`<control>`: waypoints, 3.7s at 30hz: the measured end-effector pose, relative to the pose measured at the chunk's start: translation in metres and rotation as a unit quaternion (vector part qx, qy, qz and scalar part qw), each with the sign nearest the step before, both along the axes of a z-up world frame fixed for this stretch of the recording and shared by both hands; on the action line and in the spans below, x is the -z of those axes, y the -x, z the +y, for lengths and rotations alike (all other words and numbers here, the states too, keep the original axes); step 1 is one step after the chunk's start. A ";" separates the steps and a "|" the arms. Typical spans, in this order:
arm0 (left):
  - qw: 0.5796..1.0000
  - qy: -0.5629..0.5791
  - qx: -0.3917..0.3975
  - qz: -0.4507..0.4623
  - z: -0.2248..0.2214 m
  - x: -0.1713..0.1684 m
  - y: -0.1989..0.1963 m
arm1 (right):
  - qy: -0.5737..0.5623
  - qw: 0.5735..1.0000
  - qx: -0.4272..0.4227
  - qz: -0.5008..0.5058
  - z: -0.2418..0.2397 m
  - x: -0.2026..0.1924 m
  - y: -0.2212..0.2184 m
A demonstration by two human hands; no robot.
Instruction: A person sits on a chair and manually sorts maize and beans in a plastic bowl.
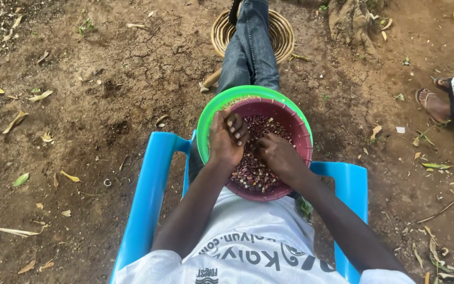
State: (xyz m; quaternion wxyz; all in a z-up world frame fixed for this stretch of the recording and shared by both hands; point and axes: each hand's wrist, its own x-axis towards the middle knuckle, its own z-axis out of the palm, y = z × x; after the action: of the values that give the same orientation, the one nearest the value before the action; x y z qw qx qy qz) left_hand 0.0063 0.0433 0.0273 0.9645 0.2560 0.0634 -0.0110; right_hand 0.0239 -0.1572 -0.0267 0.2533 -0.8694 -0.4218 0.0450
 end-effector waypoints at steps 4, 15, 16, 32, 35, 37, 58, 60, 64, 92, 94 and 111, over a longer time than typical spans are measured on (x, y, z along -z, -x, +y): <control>1.000 0.004 0.006 0.008 -0.002 -0.002 0.000 | 0.052 0.994 0.006 -0.100 -0.005 0.027 -0.008; 1.000 0.000 0.030 0.005 -0.002 0.004 -0.001 | 0.014 0.983 0.073 -0.166 -0.008 -0.015 0.005; 1.000 0.001 0.029 0.003 -0.002 0.004 -0.001 | 0.014 0.983 0.073 -0.168 -0.011 -0.016 0.003; 0.995 0.006 0.029 0.094 -0.030 -0.008 0.016 | -0.330 0.898 0.164 0.240 -0.006 -0.085 0.021; 0.995 0.007 0.034 0.093 -0.030 -0.002 0.014 | -0.371 0.860 0.179 0.302 -0.009 -0.074 0.017; 0.995 0.013 0.038 0.094 -0.030 0.000 0.012 | -0.392 0.841 0.184 0.324 -0.010 -0.073 0.017; 0.992 0.077 0.028 0.097 -0.024 0.022 0.000 | -0.090 0.993 0.067 -0.049 -0.015 -0.067 0.028; 0.990 0.093 0.044 0.093 -0.022 0.024 -0.003 | -0.031 0.999 0.022 -0.025 -0.013 -0.055 0.031; 0.989 0.100 0.053 0.098 -0.024 0.023 -0.002 | 0.060 0.997 -0.005 -0.052 -0.025 -0.014 0.018; 0.994 0.058 0.041 0.080 -0.020 0.015 -0.003 | -0.177 0.979 0.041 0.088 -0.014 -0.107 0.021; 0.994 0.059 0.038 0.085 -0.021 0.018 -0.001 | -0.182 0.978 0.043 0.093 -0.012 -0.105 0.024; 0.994 0.069 0.046 0.074 -0.020 0.024 -0.006 | 0.078 0.996 0.008 -0.037 -0.044 -0.040 0.016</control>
State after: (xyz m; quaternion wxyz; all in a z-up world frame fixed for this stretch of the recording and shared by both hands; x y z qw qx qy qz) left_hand 0.0121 0.0237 0.0038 0.9710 0.1900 0.1218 -0.0785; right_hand 0.0083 -0.2009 0.0134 0.1695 -0.8909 -0.4191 0.0440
